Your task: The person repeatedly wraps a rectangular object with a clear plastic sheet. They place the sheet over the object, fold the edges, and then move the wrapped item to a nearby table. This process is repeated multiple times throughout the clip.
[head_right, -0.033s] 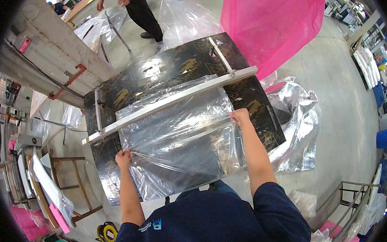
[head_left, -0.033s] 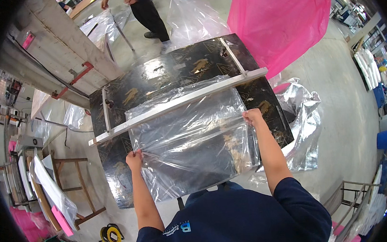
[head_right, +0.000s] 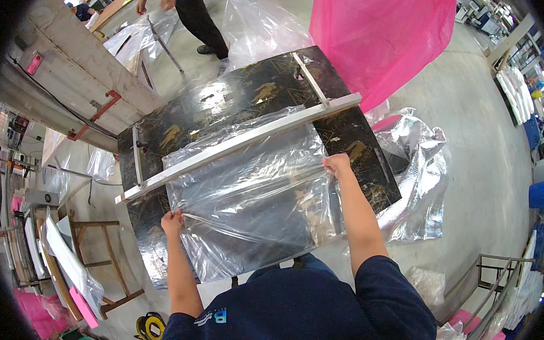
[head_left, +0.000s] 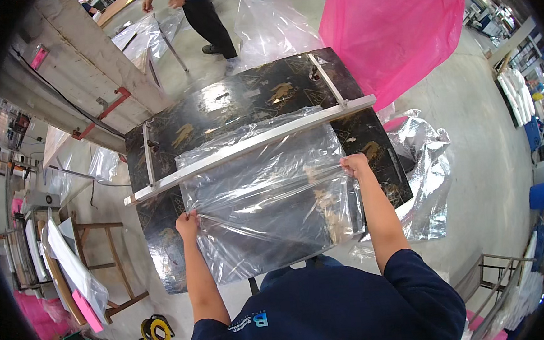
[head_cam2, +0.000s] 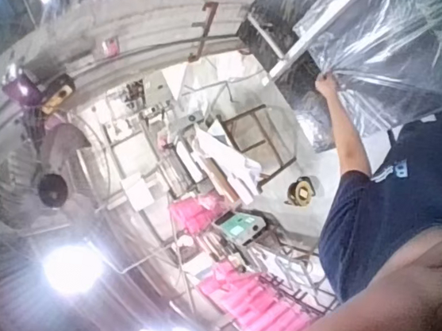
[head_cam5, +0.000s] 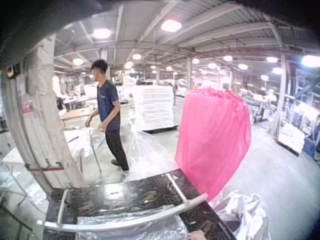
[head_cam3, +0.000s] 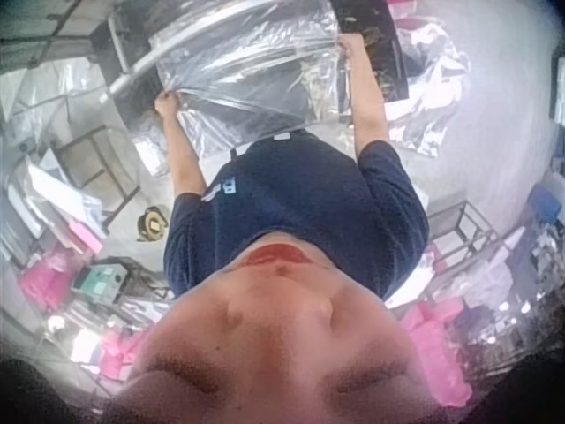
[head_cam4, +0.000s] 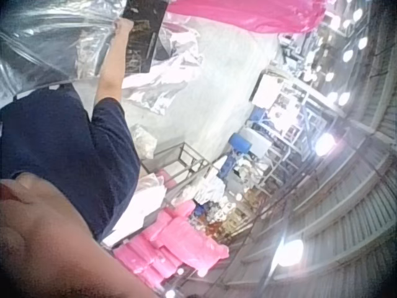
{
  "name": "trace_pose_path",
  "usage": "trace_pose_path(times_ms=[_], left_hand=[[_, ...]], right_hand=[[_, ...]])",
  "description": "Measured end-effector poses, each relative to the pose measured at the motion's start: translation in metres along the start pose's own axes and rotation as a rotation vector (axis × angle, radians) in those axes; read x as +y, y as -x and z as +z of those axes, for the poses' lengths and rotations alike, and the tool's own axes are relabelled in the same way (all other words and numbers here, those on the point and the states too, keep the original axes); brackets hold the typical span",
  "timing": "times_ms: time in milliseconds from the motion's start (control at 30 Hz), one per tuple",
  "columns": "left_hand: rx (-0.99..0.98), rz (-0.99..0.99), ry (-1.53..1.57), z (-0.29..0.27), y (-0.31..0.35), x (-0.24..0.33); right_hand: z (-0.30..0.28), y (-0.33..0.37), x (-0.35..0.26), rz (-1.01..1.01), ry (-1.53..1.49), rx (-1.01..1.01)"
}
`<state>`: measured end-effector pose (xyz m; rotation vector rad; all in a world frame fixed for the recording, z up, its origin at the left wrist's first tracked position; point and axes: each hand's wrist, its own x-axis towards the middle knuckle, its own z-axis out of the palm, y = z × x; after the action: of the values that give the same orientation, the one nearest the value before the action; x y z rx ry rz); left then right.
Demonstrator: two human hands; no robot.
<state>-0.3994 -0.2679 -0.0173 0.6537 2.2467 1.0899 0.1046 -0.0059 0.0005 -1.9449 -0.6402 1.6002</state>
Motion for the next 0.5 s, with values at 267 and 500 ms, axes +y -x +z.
trace_pose_path(times_ms=[267,500], left_hand=[[-0.089,-0.228,0.295,-0.005,-0.016,0.006],[0.02,-0.24,0.616,0.003,-0.027,-0.013]], right_hand=[[0.002,-0.011,0.018,-0.165,-0.014,0.035],[0.004,-0.01,0.012,-0.077,-0.086,0.093]])
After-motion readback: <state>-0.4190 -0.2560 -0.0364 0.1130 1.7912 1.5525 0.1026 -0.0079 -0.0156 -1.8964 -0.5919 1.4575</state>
